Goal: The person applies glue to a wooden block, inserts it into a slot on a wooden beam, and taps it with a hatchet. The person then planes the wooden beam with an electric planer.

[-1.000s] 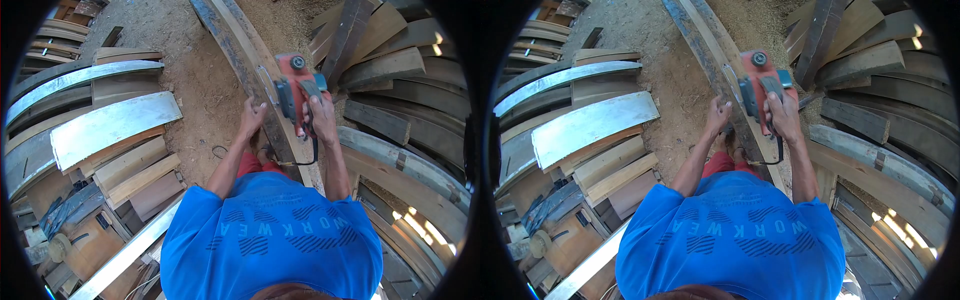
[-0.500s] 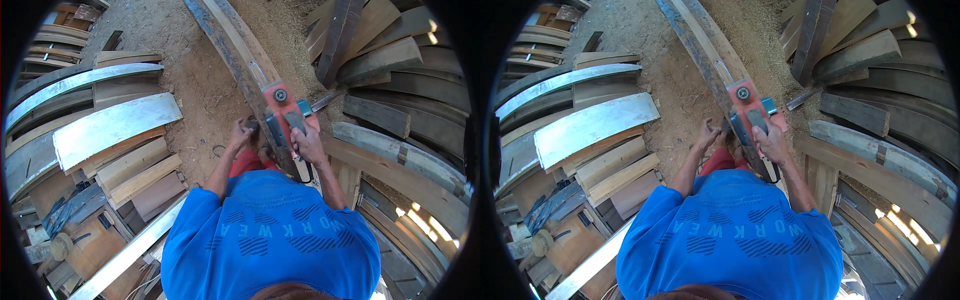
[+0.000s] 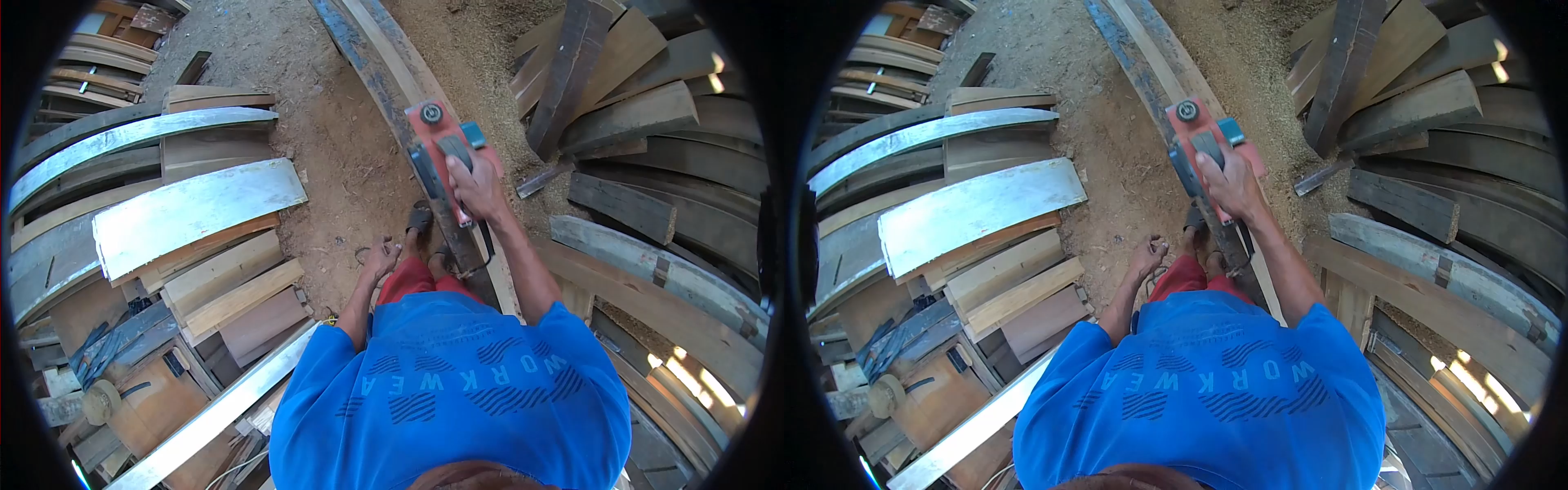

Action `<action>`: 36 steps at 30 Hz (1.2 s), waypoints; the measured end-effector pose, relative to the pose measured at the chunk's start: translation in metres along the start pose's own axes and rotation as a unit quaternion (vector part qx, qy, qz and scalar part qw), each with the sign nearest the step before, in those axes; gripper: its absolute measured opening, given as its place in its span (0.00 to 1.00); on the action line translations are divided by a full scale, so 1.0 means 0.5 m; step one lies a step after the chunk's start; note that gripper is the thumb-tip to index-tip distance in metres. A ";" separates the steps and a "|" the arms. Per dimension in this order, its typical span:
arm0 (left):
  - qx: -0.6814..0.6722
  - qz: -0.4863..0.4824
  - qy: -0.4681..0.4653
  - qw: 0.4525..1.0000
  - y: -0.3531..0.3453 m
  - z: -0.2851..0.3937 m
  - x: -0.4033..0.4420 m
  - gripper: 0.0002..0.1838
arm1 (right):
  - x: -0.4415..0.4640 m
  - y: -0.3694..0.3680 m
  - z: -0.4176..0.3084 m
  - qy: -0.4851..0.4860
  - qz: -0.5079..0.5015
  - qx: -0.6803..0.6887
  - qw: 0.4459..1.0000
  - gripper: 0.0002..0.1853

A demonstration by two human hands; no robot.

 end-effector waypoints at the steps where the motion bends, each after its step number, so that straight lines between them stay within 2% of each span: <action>1: 0.024 -0.010 -0.009 1.000 0.012 0.028 -0.004 0.34 | 0.038 -0.007 -0.006 0.013 -0.004 0.004 1.000 0.22; 2: -0.002 -0.028 0.008 1.000 0.021 0.050 -0.015 0.34 | 0.068 -0.012 -0.011 0.024 -0.007 0.009 1.000 0.19; 5: -0.030 -0.009 -0.032 0.999 0.000 0.026 0.013 0.35 | 0.103 -0.007 -0.076 0.048 0.008 0.020 0.999 0.29; 8: -0.036 0.008 -0.088 0.995 0.009 0.087 0.040 0.35 | 0.064 0.025 -0.101 0.033 0.033 0.072 0.996 0.25; 12: -0.140 0.060 -0.101 0.983 0.044 0.278 0.060 0.41 | -0.052 0.105 -0.073 0.023 0.049 0.133 0.990 0.22; 14: -0.196 0.074 -0.139 0.968 0.028 0.349 0.097 0.46 | -0.109 0.136 -0.055 0.016 0.074 0.152 0.985 0.23; 17: -0.129 0.045 -0.127 0.982 0.034 0.459 0.114 0.53 | -0.161 0.173 0.022 -0.011 0.104 0.103 0.989 0.23; 21: -0.263 -0.004 -0.179 0.948 0.031 0.461 0.176 0.59 | -0.217 0.191 0.058 -0.004 0.121 0.071 0.990 0.24; 23: -0.328 -0.024 -0.204 0.922 0.042 0.455 0.216 0.62 | -0.237 0.194 0.093 -0.041 0.099 0.075 0.991 0.23; 24: -0.328 -0.019 -0.238 0.914 0.051 0.454 0.236 0.62 | -0.247 0.195 0.107 -0.058 0.088 0.076 0.991 0.23; 27: -0.364 -0.019 -0.261 0.894 0.105 0.476 0.264 0.61 | -0.273 0.165 0.112 -0.063 0.052 0.088 0.993 0.23; 28: -0.314 0.029 -0.152 0.937 0.130 0.488 0.233 0.58 | -0.278 0.154 0.111 -0.061 0.041 0.074 0.995 0.23; 31: -0.328 0.107 -0.181 0.921 0.158 0.422 0.299 0.54 | -0.287 0.129 0.101 -0.053 0.012 0.027 0.998 0.22; 35: -0.374 0.145 -0.092 0.911 0.178 0.314 0.261 0.44 | -0.296 0.096 0.115 -0.056 -0.021 0.052 0.997 0.30; 36: -0.364 0.140 -0.077 0.917 0.178 0.280 0.245 0.41 | -0.298 0.091 0.128 -0.066 -0.027 0.043 0.997 0.35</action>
Point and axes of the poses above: each hand's wrist, its own x-axis towards the middle knuckle, its own y-axis out of the back of the hand, z = x × y, the point moved 5 cm from there along x, towards the middle knuckle, and after that the axes turned 6 degrees about -y, right-handed, at the moved point
